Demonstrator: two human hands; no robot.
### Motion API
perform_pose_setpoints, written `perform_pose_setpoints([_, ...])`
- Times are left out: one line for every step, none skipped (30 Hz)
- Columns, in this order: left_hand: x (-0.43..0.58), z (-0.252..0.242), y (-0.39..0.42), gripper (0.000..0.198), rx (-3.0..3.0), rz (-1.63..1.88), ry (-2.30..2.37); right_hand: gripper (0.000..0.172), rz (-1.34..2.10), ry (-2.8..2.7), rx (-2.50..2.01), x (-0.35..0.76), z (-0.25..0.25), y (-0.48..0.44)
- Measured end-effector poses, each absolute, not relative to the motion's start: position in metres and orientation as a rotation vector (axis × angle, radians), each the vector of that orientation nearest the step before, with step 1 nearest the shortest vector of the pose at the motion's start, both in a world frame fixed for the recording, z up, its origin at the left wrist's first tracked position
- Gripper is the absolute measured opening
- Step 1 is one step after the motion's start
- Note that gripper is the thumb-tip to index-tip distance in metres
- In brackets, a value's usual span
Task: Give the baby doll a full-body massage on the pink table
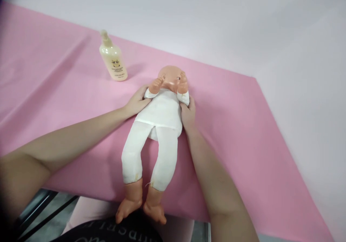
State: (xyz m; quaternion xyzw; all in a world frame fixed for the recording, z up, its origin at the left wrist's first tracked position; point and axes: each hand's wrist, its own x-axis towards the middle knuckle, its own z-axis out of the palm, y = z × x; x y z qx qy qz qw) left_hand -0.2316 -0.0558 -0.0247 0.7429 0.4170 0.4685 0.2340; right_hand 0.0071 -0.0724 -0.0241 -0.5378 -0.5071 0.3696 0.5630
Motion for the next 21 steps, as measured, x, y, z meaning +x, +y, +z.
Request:
perform_pose_setpoints([-0.232, -0.025, -0.056, 0.045, 2.023, 1.282, 1.152, 0.034, 0.866, -1.193, -1.272, 0.007, -0.023, -0.073])
perform_pose_setpoints([-0.231, -0.025, -0.056, 0.044, 2.007, 1.277, 1.160, 0.034, 0.866, -1.191, -1.277, 0.007, -0.022, -0.074])
perform_pose_setpoints([-0.231, -0.025, -0.056, 0.044, 1.988, 1.274, 1.165, 0.035, 0.868, -1.188, -1.281, 0.006, -0.021, -0.075])
perform_pose_setpoints([-0.231, -0.026, -0.056, 0.044, 1.967, 1.273, 1.168, 0.035, 0.871, -1.180, -1.286, 0.006, -0.020, -0.075])
perform_pose_setpoints([-0.231, -0.026, -0.056, 0.044, 1.942, 1.274, 1.171, 0.035, 0.874, -1.170, -1.292, 0.006, -0.019, -0.076])
perform_pose_setpoints([-0.231, -0.026, -0.056, 0.045, 1.913, 1.276, 1.173, 0.035, 0.875, -1.159, -1.300, 0.006, -0.018, -0.077])
perform_pose_setpoints([-0.231, -0.026, -0.057, 0.044, 1.879, 1.279, 1.177, 0.035, 0.875, -1.146, -1.309, 0.005, -0.018, -0.078])
perform_pose_setpoints([-0.231, -0.026, -0.057, 0.043, 1.840, 1.286, 1.182, 0.035, 0.876, -1.128, -1.317, 0.005, -0.018, -0.079])
perform_pose_setpoints([-0.231, -0.026, -0.057, 0.041, 1.796, 1.301, 1.190, 0.035, 0.877, -1.105, -1.323, 0.005, -0.018, -0.079])
perform_pose_setpoints([-0.230, -0.027, -0.057, 0.039, 1.749, 1.319, 1.197, 0.035, 0.881, -1.077, -1.328, 0.004, -0.019, -0.080])
perform_pose_setpoints([-0.230, -0.028, -0.056, 0.038, 1.695, 1.341, 1.200, 0.036, 0.885, -1.046, -1.330, 0.004, -0.020, -0.079])
perform_pose_setpoints([-0.230, -0.030, -0.055, 0.037, 1.635, 1.369, 1.198, 0.036, 0.888, -1.009, -1.325, 0.004, -0.021, -0.079])
perform_pose_setpoints([-0.229, -0.032, -0.054, 0.038, 1.571, 1.398, 1.189, 0.037, 0.893, -0.968, -1.310, 0.003, -0.023, -0.078])
perform_pose_setpoints([-0.229, -0.034, -0.052, 0.038, 1.502, 1.427, 1.172, 0.038, 0.899, -0.929, -1.287, 0.003, -0.024, -0.077])
perform_pose_setpoints([-0.229, -0.036, -0.050, 0.038, 1.427, 1.458, 1.150, 0.039, 0.908, -0.894, -1.259, 0.002, -0.026, -0.075])
perform_pose_setpoints([-0.228, -0.038, -0.048, 0.038, 1.349, 1.487, 1.125, 0.040, 0.923, -0.867, -1.230, 0.002, -0.026, -0.074])
perform_pose_setpoints([-0.228, -0.040, -0.045, 0.039, 1.270, 1.514, 1.104, 0.041, 0.939, -0.846, -1.205, 0.003, -0.027, -0.073])
perform_pose_setpoints([-0.227, -0.041, -0.043, 0.039, 1.194, 1.535, 1.088, 0.041, 0.956, -0.834, -1.190, 0.003, -0.026, -0.073])
perform_pose_setpoints([-0.227, -0.042, -0.041, 0.040, 1.122, 1.549, 1.079, 0.041, 0.971, -0.830, -1.189, 0.004, -0.025, -0.073])
perform_pose_setpoints([-0.228, -0.043, -0.039, 0.040, 1.060, 1.558, 1.078, 0.040, 0.981, -0.830, -1.199, 0.005, -0.023, -0.073])
perform_pose_setpoints([-0.228, -0.044, -0.037, 0.041, 1.015, 1.562, 1.084, 0.040, 0.986, -0.832, -1.215, 0.006, -0.021, -0.074])
